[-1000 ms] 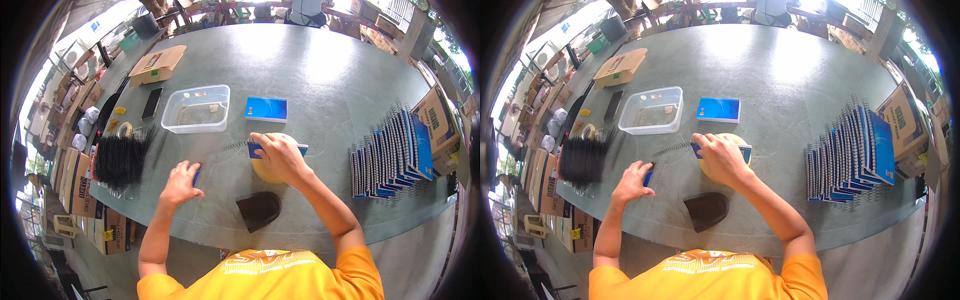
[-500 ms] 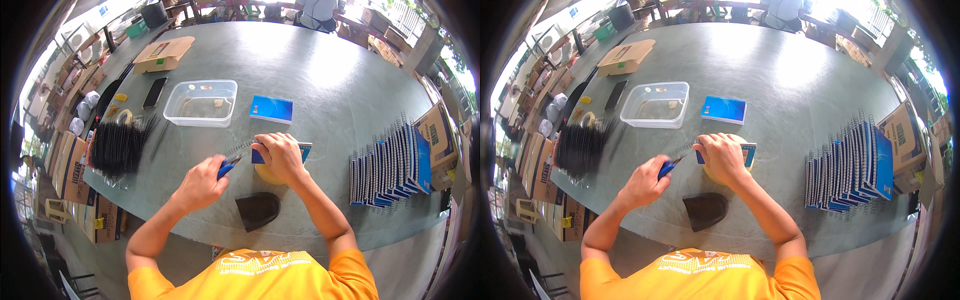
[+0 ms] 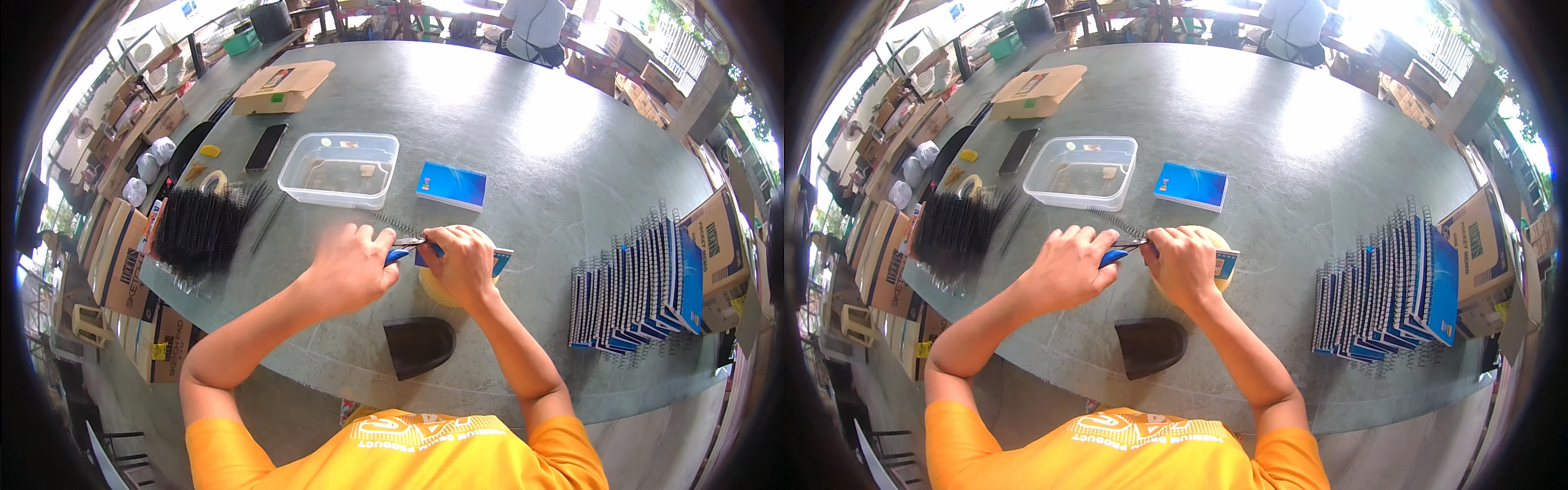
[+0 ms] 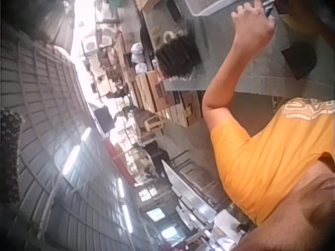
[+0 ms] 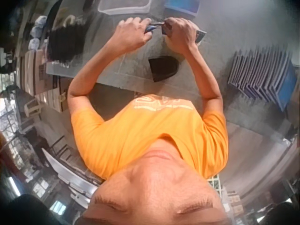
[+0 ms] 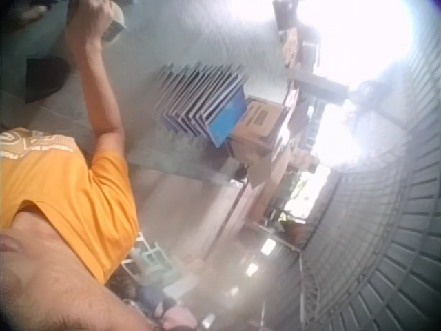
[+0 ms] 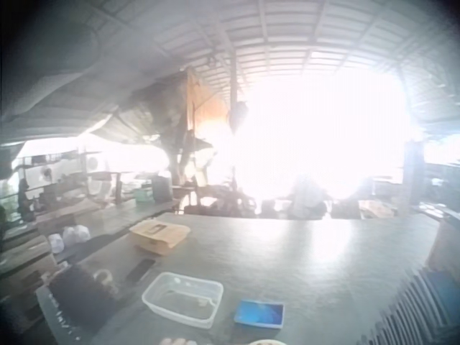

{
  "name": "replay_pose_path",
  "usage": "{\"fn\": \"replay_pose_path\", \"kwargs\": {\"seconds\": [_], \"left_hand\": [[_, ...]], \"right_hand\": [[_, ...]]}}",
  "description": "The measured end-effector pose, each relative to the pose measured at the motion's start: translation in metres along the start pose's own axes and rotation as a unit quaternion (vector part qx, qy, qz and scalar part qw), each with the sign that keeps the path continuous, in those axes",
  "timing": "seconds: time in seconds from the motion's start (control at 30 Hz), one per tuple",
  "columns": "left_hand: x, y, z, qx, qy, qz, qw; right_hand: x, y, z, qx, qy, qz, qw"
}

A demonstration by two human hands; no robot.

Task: The person binds notebooks by threading plastic coils through pre-punched holes, cutting the excess coil with pliers, and stacking the finished notebooks.

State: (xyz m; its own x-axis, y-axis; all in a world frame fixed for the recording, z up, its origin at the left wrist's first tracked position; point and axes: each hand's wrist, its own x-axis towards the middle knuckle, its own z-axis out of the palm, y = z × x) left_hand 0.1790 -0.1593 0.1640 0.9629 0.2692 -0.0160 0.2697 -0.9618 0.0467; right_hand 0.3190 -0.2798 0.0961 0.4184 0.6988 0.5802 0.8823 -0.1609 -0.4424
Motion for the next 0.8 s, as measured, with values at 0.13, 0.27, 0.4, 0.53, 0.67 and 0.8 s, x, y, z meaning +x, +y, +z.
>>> {"fn": "replay_pose_path", "kwargs": {"seconds": [0.13, 0.27, 0.4, 0.53, 0.67, 0.8], "left_hand": [[0.008, -0.014, -0.001, 0.041, -0.01, 0.037, 0.998], [0.001, -0.017, 0.013, -0.009, 0.056, 0.049, 0.997], [-0.03, -0.042, 0.073, -0.021, 0.052, 0.0, 0.998], [-0.035, -0.03, 0.1, 0.082, 0.126, 0.053, 0.987], [-0.027, 0.043, 0.116, -0.229, -0.005, 0.138, 0.964], [-0.03, 0.037, 0.09, -0.252, -0.007, 0.135, 0.958]], "right_hand": [[-0.001, -0.003, 0.001, -0.007, 0.013, -0.005, 1.0], [0.001, -0.004, -0.004, 0.003, -0.004, 0.029, 1.0], [0.006, -0.009, -0.003, 0.0, -0.001, 0.015, 1.0], [0.003, -0.009, 0.006, 0.055, 0.026, -0.01, 0.998], [0.005, -0.015, -0.004, 0.044, 0.036, -0.004, 0.998], [-0.002, 0.001, -0.05, -0.003, -0.087, 0.089, 0.992]]}}
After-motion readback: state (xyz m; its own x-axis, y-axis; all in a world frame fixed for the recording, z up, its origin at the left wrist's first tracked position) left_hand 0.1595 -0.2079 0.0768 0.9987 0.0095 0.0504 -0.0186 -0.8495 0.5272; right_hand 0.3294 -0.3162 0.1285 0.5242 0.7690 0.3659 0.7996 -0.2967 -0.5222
